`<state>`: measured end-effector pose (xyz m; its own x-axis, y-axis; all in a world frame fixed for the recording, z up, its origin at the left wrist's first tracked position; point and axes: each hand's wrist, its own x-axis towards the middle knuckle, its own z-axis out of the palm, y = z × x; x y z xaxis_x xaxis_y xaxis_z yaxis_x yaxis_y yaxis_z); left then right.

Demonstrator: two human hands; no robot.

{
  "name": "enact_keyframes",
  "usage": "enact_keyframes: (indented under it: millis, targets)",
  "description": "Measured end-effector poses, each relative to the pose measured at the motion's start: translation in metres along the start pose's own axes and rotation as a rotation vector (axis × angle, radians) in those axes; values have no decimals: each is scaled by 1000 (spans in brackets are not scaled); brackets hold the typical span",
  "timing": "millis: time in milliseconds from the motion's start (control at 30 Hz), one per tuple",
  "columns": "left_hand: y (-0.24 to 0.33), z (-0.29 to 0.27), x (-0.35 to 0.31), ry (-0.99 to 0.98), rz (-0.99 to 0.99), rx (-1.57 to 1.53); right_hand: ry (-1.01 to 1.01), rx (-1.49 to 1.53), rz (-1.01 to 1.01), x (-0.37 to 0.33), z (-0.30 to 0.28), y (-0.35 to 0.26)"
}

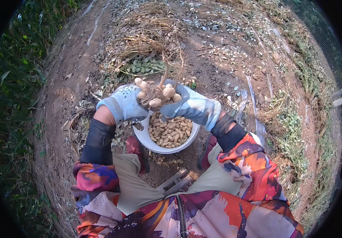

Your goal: The person harvests peanuts by pulling up peanut plants from the soil, shaking off dirt, and placing the peanuts into a white bucket. The person repeatedly picks up plants, removes the peanuts, and discards the plant matter.

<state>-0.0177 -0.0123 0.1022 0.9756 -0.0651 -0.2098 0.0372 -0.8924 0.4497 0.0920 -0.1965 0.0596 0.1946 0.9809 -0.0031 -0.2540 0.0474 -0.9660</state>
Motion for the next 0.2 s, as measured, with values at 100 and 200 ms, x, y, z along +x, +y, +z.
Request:
enact_keyframes:
  millis: [100,200]
  targets:
    - [1,1,-2,5,-3,16,-40,-24,38,-3,4,-10]
    - [2,0,-4,-17,-31,73,-45,-99,20,-2,5,-10]
